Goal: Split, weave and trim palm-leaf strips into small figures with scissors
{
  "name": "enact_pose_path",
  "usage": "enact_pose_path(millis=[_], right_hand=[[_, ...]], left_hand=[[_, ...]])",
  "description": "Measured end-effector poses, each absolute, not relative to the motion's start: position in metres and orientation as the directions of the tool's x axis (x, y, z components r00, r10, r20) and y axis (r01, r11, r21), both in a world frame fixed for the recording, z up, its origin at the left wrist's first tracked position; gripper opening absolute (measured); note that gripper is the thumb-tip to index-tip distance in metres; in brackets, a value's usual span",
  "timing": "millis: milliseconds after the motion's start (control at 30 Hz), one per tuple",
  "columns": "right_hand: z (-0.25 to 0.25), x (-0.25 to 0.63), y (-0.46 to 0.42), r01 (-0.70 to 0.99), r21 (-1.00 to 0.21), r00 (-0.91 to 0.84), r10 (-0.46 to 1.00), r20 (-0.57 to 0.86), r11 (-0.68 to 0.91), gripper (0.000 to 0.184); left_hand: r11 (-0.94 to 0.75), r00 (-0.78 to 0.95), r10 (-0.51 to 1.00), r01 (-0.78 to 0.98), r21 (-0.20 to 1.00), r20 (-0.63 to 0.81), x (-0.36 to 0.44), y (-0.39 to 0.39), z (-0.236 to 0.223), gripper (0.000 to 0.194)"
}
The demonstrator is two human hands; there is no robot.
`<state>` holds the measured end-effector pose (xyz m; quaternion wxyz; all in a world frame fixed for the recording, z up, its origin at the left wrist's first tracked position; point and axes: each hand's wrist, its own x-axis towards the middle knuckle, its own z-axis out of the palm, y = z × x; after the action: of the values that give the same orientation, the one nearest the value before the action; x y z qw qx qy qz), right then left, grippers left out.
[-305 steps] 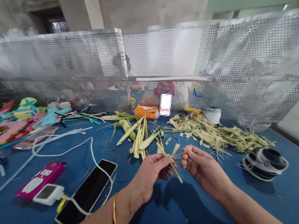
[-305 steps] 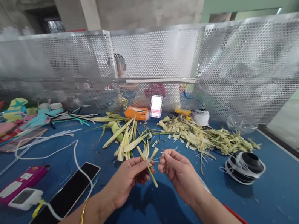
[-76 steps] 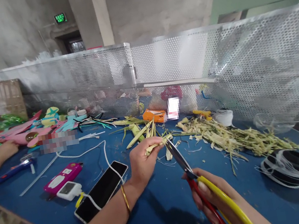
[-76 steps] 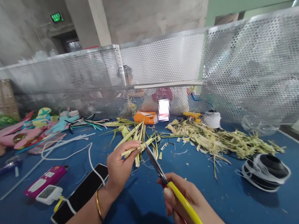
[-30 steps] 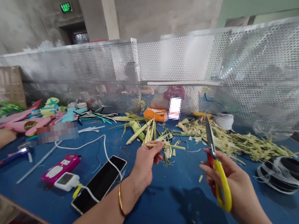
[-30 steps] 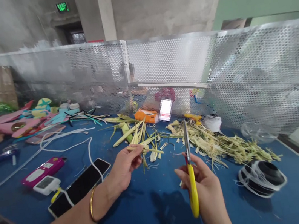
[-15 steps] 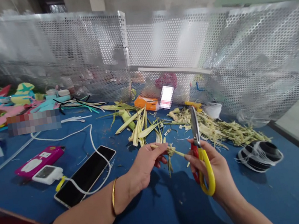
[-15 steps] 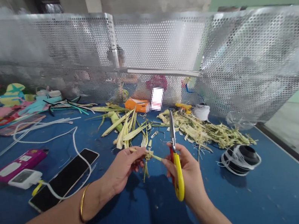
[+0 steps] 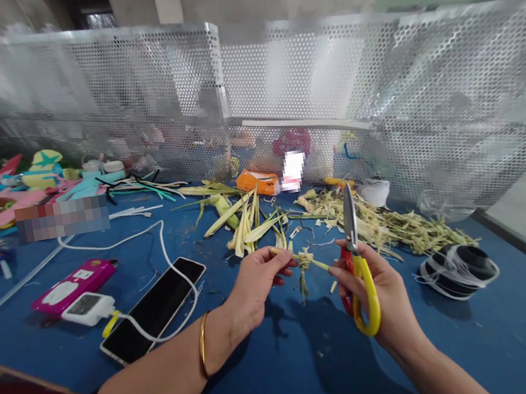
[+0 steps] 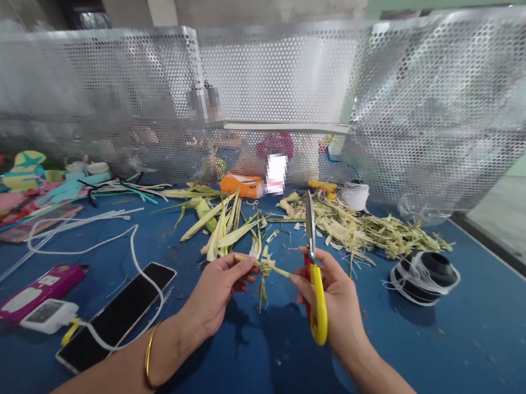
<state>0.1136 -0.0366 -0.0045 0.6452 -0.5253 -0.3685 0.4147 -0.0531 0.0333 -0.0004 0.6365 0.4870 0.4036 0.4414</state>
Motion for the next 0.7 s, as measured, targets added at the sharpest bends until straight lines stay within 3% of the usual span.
enact_pose_path(millis=[267,700], right_hand=[[-0.0041,0.1074,-0.0378,-0.093,-0.989,0.387,0.919,0.072,0.117,0.060],[-0.0031,0.1046,-0.0391,-0.011,-0.993,0.384,0.917,0.107,0.121,0.054]], left_hand=[[0.360,0.491,0.851,-0.286,0.888,-0.186,-0.0491,0.0275,-0.0006,0.025],[0.311,0.489,0.860,-0.270,0.911,-0.148,-0.0496,0.0268,0.0018,0.021]])
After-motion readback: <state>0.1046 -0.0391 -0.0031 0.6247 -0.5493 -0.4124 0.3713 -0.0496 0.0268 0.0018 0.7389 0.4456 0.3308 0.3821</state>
